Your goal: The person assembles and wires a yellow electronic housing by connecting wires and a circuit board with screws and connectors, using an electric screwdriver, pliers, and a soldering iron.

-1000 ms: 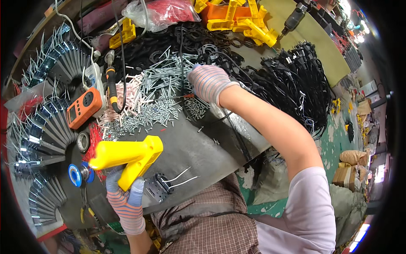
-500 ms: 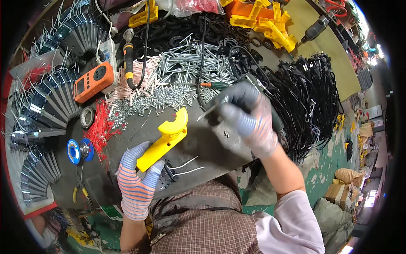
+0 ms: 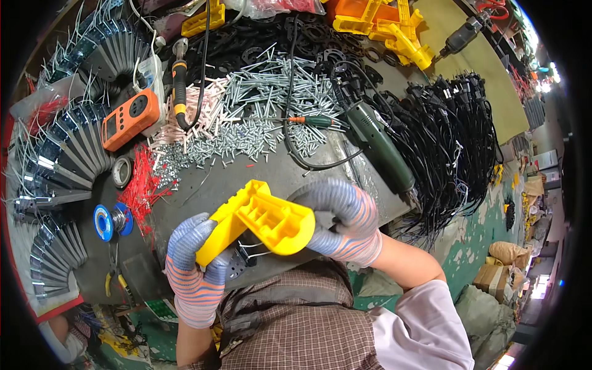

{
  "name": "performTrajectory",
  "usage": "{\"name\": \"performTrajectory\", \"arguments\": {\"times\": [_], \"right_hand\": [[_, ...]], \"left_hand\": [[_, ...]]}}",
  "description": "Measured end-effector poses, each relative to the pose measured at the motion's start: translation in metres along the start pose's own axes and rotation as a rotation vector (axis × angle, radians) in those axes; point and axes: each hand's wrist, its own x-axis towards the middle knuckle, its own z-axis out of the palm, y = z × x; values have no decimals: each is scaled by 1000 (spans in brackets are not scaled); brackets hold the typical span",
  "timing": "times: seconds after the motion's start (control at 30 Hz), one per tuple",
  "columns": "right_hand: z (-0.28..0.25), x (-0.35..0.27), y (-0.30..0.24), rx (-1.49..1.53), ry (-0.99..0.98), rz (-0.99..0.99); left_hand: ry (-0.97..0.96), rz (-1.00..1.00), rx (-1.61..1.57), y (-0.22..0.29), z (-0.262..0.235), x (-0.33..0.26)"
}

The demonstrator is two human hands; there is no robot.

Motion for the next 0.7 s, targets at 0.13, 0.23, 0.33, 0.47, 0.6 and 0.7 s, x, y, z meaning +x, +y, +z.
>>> {"name": "performTrajectory", "arguments": {"times": [0.13,0.23,0.33,0.47,0.6,0.7], "right_hand": [[1,4,0,221,42,413],[-3,12,-10,406,74,729],[-2,19,-12,174,23,606],[2,24,-6,-203,-120,-30],[14,21,-1,29,-173,239],[23,21,6,-21,-285,235]], "left_hand": [[-12,-96,-72,-3,1,-2],[-14,-322,-267,5,-1,5],[-11,-202,-136,1,-2,7],[-16,-134,-105,-7,-2,6],[-10,-77,-152,-13,-5,-3],[13,-92,-153,-13,-9,-8]]}}
